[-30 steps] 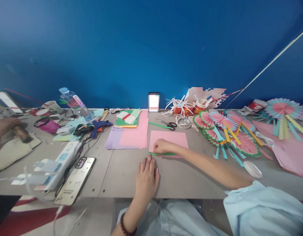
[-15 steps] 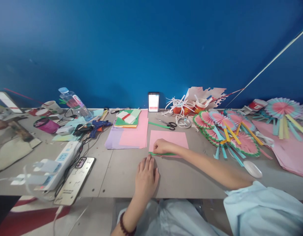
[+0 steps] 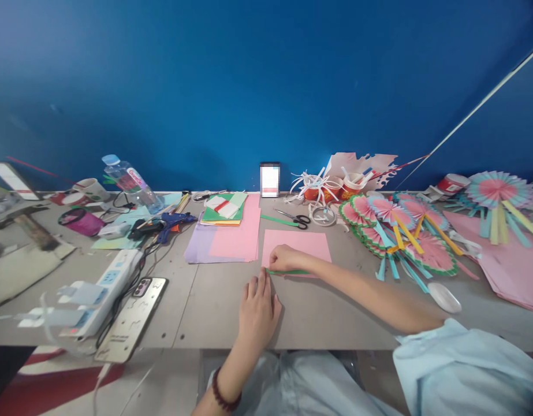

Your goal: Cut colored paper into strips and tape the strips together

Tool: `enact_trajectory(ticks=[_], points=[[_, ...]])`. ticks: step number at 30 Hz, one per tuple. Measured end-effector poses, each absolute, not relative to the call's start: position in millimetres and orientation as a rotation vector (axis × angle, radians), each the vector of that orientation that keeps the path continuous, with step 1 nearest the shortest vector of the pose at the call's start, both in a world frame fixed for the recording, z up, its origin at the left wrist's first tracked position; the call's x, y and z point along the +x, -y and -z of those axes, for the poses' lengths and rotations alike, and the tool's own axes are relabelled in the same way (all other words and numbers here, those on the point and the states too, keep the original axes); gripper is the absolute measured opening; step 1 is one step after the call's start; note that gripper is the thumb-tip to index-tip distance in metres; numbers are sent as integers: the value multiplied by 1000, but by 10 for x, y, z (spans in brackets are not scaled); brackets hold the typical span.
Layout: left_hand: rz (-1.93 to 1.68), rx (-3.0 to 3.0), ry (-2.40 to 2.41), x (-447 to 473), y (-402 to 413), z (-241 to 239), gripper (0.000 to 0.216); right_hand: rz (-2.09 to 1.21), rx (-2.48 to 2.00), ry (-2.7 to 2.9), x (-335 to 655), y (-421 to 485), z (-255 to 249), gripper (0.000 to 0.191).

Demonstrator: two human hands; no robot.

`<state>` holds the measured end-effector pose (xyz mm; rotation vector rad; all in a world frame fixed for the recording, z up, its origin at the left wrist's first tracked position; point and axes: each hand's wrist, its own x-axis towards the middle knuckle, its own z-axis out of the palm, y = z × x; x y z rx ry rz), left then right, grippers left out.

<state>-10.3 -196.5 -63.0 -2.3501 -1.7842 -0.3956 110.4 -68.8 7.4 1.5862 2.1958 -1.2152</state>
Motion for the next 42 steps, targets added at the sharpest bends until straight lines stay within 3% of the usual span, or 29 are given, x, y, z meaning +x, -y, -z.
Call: enact_trajectory(ticks=[9,16,21,30,36,42], points=[[376,-2371,1798,-149,1947,591,45,1301,1566,-2251,1190,679,-69,11],[389,-2368,1806,-150,1940,601,46,1618,1602,-2193,1290,708,76,4],[401,-2379,1820,-151,1939,603,46,1710,1754,-2081,1310,736,68,20],[384,-2378,1831,-145,1933,593,48,1686,1659,-2147,1365,734,87,6],[368,-2371,1835,-135,1924,611,49,1402,1696,-2285,1374,719,103,8],[357,-2373,1844,-131,1921,600,48,1357,1708,-2299,1372,728,104,12]])
